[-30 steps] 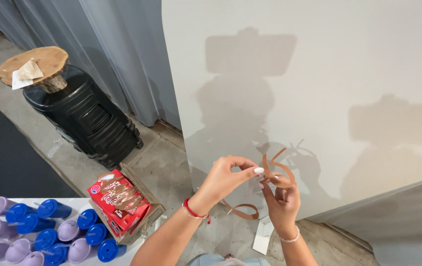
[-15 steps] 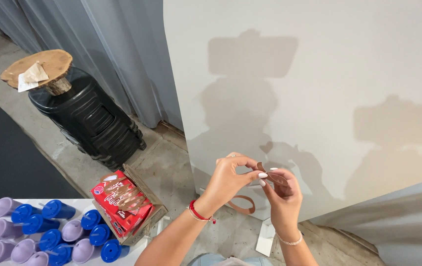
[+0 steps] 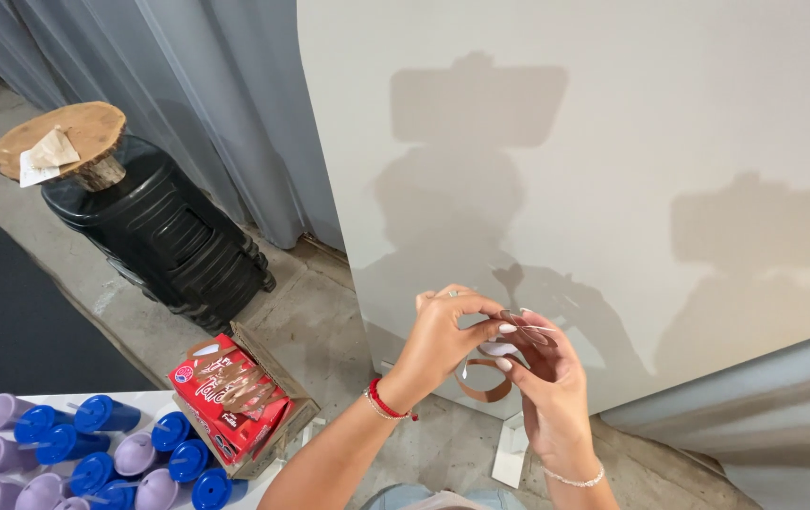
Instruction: The person applies brown cursive letter stickers to a white vertical panel, spelling out 'Gus' and then adding a 'V'. They peel backing from each letter and press it onto the surface. The person handles a red box of letters and a tray of purple and blue plastic cups nearby.
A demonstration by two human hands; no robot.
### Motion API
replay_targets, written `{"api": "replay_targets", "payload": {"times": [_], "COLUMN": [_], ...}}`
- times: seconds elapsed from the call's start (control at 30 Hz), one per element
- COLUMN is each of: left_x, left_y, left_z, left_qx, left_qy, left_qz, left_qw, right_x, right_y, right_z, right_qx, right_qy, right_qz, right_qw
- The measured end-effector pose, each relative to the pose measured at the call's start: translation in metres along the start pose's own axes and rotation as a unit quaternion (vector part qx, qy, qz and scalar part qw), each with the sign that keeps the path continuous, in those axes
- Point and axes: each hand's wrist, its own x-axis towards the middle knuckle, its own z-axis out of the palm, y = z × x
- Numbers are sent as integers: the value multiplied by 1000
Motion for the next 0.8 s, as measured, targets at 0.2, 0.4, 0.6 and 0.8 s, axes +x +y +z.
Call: {"api": "replay_targets", "payload": {"times": [0.2,0.4,0.6,0.8], "left_x": [0,4,5,3], "left_y": [22,30,31,23], "left_z": [-10,-16,-10,2], "left_qx": [-50,-74,-61,-17], "left_qy": [-3,-62,-64,-22], "left_qz": [-18,-69,-59,-13], "left_qw": [999,993,994,1000], "right_x": [4,28,28,22], "right_y": [-10,0,-35,-36], "right_z": [-7,-56,-32,-22], "right_qx": [-61,-136,-253,-350], "right_qy": [-40,-50,-27,30], "right_qz": [14,-56,-65,-131], "right_qw": [997,988,965,927]}}
